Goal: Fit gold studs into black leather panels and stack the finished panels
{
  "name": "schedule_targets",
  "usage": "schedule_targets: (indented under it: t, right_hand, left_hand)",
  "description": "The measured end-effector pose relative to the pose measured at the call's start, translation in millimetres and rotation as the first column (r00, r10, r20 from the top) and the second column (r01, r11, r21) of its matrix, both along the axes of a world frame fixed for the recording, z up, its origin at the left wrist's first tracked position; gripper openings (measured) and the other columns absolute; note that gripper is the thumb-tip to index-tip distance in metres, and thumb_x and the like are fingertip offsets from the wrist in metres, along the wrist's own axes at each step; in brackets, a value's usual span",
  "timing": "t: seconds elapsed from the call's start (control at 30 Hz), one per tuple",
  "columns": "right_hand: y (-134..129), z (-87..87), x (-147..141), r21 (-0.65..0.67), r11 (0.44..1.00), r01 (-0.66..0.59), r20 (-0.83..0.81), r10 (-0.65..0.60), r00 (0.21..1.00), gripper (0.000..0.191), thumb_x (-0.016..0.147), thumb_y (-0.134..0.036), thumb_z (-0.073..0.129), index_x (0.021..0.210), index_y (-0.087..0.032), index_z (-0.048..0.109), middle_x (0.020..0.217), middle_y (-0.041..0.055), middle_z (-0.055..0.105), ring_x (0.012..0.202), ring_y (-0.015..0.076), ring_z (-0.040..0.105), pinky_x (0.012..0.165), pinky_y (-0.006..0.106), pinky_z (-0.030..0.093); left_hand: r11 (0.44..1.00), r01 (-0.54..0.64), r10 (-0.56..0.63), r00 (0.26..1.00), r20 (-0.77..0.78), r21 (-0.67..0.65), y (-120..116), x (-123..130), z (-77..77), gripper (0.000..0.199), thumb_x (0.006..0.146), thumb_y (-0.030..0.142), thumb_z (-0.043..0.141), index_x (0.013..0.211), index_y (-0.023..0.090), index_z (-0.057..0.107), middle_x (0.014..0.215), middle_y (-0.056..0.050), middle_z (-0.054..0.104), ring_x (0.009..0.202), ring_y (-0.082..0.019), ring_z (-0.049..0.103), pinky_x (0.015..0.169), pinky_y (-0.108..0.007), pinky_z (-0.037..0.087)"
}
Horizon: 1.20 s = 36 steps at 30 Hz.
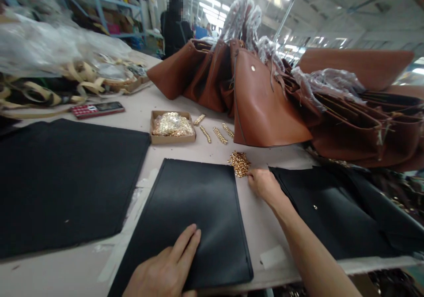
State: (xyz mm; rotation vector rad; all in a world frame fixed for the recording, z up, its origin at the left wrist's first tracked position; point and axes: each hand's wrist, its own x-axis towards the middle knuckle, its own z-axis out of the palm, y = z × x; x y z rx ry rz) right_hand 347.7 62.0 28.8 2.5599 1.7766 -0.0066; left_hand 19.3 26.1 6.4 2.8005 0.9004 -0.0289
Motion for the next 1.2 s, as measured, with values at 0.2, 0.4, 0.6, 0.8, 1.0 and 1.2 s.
schedule_targets:
  t: [0.2, 0.4, 0.6, 0.8, 1.0, 1.2]
  right_hand:
    - [6.6, 1.7, -12.1, -0.034, 0.997, 0.068, 0.063, -0.066, 0.996, 0.026, 0.086, -0.013, 0.050, 0.097, -0.002, 0.070, 0.090, 0.0290, 0.071, 0.089, 0.0388, 0.071, 0.081, 0.045, 0.051]
    - [-7.5, 12.1, -25.7, -0.003, 1.000, 0.012, -0.105, -0.013, 0.994, 0.028, 0.095, -0.025, 0.046, 0.104, -0.013, 0.070, 0.093, 0.0147, 0.074, 0.089, 0.0263, 0.071, 0.080, 0.033, 0.052]
    - [-43.7, 18.1, -109.6, 0.035, 0.962, -0.272, -0.744, 0.207, 0.635, 0.018, 0.093, -0.033, 0.055, 0.090, -0.021, 0.069, 0.077, 0.0000, 0.070, 0.069, 0.0148, 0.064, 0.063, 0.024, 0.047]
    - [-43.5, 23.0, -144.7, 0.022, 0.925, -0.379, -0.681, 0.291, 0.672, 0.016, 0.091, -0.020, 0.055, 0.086, -0.023, 0.070, 0.081, -0.0021, 0.072, 0.075, 0.0141, 0.066, 0.069, 0.024, 0.045]
    - [-33.7, 27.6, -146.8, -0.065, 0.924, -0.377, -0.642, 0.251, 0.724, 0.016, 0.088, -0.019, 0.057, 0.083, -0.022, 0.071, 0.078, -0.0009, 0.073, 0.072, 0.0155, 0.067, 0.065, 0.025, 0.044]
    - [-16.6, 34.1, -150.3, -0.235, 0.901, -0.365, -0.615, 0.153, 0.773, 0.014, 0.081, -0.017, 0.060, 0.075, -0.021, 0.072, 0.064, -0.0013, 0.068, 0.059, 0.0141, 0.060, 0.053, 0.023, 0.038]
  left_hand:
    - [0.989, -0.031, 0.035, 0.999, 0.019, -0.145, -4.0, 2.9, 18.7, 0.075, 0.073, 0.014, 0.058, 0.146, 0.014, 0.041, 0.155, -0.011, 0.039, 0.107, -0.028, 0.063, 0.090, -0.043, 0.057]
    - [0.990, 0.026, -0.011, 0.995, 0.101, -0.141, -5.8, -3.4, 21.7, 0.061, 0.087, 0.030, 0.057, 0.144, 0.012, 0.043, 0.149, -0.014, 0.047, 0.101, -0.028, 0.063, 0.083, -0.043, 0.058]
    - [0.997, 0.049, -0.040, 0.985, 0.168, -0.051, -8.4, -7.5, 14.0, 0.057, 0.091, 0.040, 0.056, 0.139, 0.011, 0.047, 0.140, -0.013, 0.056, 0.093, -0.026, 0.062, 0.074, -0.039, 0.056]
    - [0.997, 0.059, -0.047, 0.974, 0.222, -0.049, -8.8, -7.9, 10.7, 0.056, 0.091, 0.042, 0.057, 0.135, 0.009, 0.048, 0.125, -0.010, 0.063, 0.088, -0.024, 0.060, 0.070, -0.038, 0.053]
    - [0.997, 0.064, -0.053, 0.968, 0.247, -0.039, -8.2, -8.9, 10.0, 0.053, 0.092, 0.042, 0.056, 0.133, 0.010, 0.050, 0.123, -0.009, 0.063, 0.088, -0.024, 0.060, 0.069, -0.037, 0.052]
    - [0.996, 0.073, -0.060, 0.969, 0.239, -0.049, -6.7, -9.3, 8.4, 0.052, 0.093, 0.042, 0.053, 0.134, 0.009, 0.050, 0.130, -0.012, 0.061, 0.088, -0.024, 0.061, 0.069, -0.037, 0.054]
